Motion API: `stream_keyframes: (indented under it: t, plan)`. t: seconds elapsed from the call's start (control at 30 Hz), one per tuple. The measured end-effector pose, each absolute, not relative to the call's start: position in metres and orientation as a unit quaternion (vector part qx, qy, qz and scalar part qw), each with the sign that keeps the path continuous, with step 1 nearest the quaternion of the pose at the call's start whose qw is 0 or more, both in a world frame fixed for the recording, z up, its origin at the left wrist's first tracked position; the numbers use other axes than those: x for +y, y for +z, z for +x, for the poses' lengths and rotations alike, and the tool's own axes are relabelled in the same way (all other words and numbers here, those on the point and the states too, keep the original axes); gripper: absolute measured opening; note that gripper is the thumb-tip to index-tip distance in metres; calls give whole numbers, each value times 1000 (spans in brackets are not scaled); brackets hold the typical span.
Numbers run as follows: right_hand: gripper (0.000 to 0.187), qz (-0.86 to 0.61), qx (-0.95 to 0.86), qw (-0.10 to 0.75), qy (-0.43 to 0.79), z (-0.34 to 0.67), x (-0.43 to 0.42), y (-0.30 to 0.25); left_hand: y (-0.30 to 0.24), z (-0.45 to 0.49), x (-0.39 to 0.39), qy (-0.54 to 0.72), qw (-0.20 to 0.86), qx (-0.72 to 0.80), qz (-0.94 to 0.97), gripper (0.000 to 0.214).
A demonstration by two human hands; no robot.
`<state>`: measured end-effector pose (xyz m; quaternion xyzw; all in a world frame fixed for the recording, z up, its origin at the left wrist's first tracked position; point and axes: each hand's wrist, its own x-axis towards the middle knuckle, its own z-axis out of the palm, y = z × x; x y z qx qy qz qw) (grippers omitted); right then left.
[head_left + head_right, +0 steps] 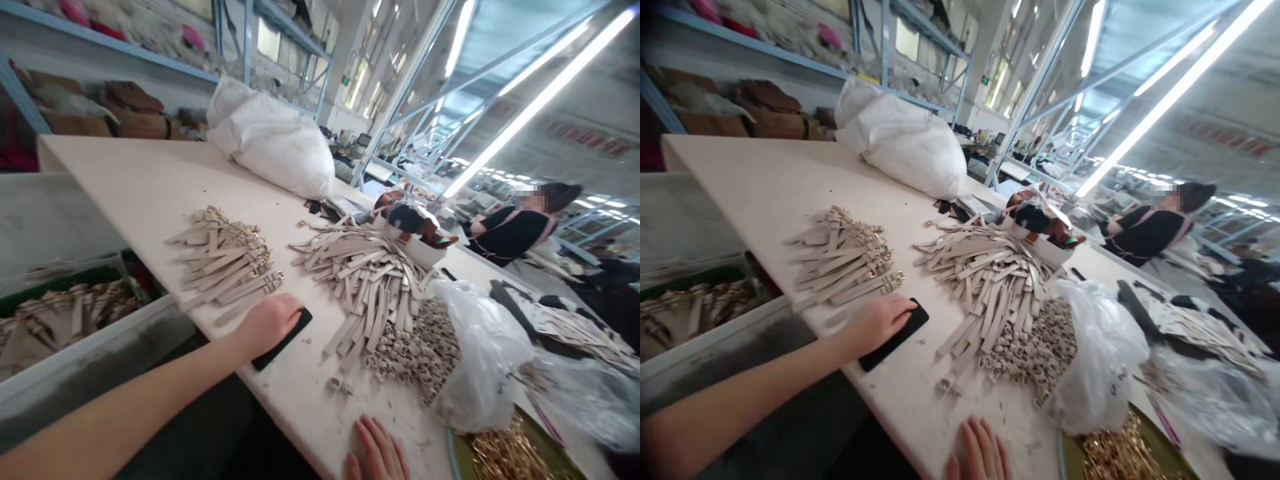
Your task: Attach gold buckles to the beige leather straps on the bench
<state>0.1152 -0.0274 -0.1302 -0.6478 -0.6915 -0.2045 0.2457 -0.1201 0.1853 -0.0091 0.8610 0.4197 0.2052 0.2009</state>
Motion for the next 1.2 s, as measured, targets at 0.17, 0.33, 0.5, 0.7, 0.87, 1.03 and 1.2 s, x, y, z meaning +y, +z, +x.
stream_keyframes:
  t: [0.17,0.33,0.5,0.7,0.87,1.03,1.2]
  plan:
    - [40,-627,-729,214,-171,119,-34,-112,-27,-5,180,124,246,460,844,25]
    - [37,-662,-705,231,-112,114,-39,-94,-34,22,187,64,289,515,804,30]
    - [34,-673,-673,305,-16,111,-47,-84,-15,11,164,60,354,544,758,24]
    - [28,-638,-560,510,139,118,-54,-82,21,-20,79,86,458,493,735,16]
    - [36,-561,-340,653,377,128,-62,-50,32,-37,-7,62,662,409,625,23]
    - [26,-484,-267,636,538,127,-82,-22,22,-43,-58,30,747,376,548,20]
    - [28,-459,-224,584,631,112,-90,-18,13,-41,-72,81,796,356,483,24]
